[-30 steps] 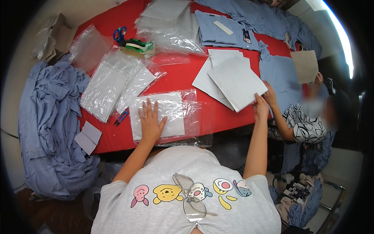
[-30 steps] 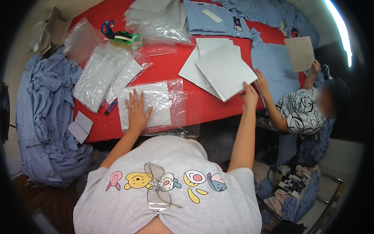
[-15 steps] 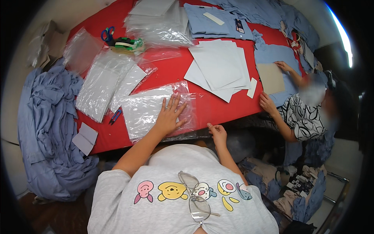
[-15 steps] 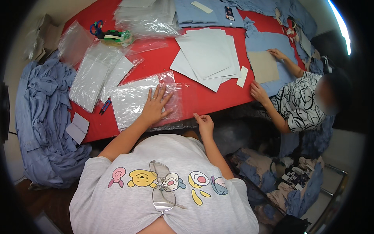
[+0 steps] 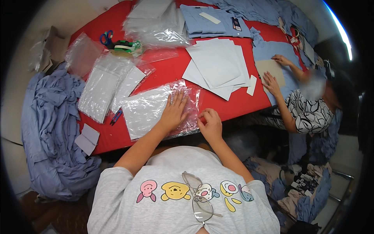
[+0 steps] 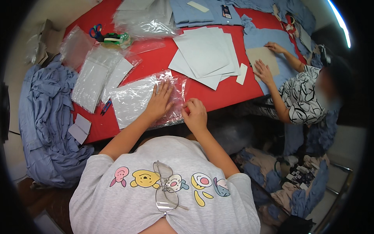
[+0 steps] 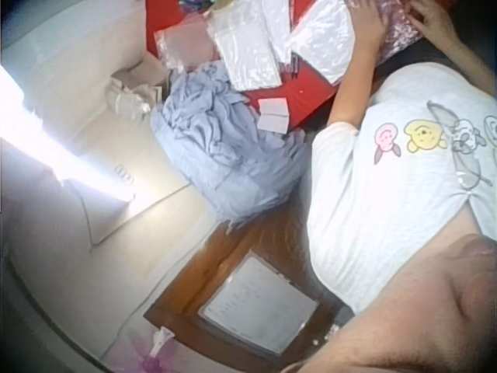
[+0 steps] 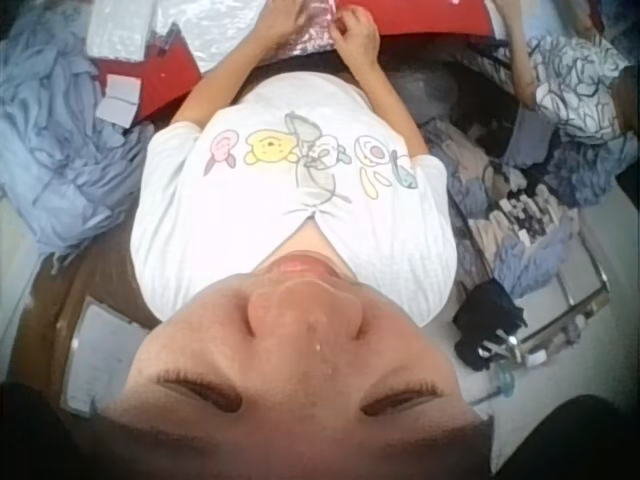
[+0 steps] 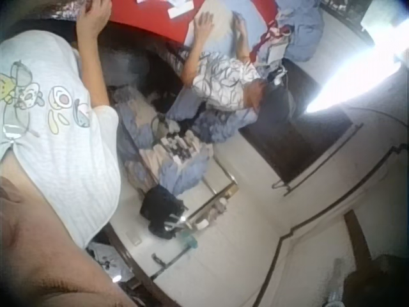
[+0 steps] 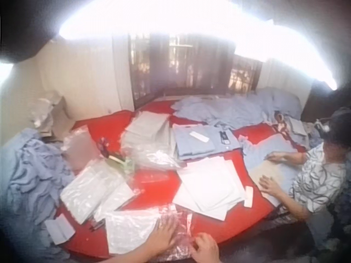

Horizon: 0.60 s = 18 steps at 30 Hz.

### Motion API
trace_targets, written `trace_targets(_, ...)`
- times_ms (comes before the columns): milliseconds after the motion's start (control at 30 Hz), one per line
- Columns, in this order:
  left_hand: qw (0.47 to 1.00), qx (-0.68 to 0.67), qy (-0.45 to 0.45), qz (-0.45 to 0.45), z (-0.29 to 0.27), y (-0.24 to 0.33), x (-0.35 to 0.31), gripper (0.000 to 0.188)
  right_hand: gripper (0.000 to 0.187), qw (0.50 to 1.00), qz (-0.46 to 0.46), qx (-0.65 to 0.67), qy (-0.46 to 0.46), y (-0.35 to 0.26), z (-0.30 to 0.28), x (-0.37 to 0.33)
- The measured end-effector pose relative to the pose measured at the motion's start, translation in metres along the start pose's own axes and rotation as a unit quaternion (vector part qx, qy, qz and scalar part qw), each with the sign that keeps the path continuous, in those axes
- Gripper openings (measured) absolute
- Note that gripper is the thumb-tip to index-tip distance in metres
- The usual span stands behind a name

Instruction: The person places rectangular white items into plastic bags, seals the bags, and stacks the completed packages on a red table alongside piles of blue fabric.

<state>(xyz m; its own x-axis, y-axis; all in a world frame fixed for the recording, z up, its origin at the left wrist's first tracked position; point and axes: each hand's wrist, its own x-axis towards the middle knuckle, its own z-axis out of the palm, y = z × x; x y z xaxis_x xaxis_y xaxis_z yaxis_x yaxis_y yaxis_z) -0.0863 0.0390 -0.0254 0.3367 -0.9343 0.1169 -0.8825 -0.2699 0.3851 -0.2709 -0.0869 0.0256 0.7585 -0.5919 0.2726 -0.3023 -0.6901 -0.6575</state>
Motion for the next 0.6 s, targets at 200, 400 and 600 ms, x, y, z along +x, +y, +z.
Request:
trace_targets(200,0.999,-0.042,0.027,0.012,-0.015,0.011,-0.004,0.073,0.031,0.989,-0.118,-0.041,-0.079,-0.009,0.025,-0.007)
trace_targets(400,0.990,-0.126,0.053,-0.035,-0.015,0.020,-0.005,0.071,0.050,0.963,-0.210,-0.050,-0.159,-0.006,0.022,-0.018)
trace_targets(600,0.998,0.037,-0.043,-0.017,-0.005,0.003,-0.002,0.079,0.037,0.955,0.172,0.241,-0.028,0.004,0.025,-0.023)
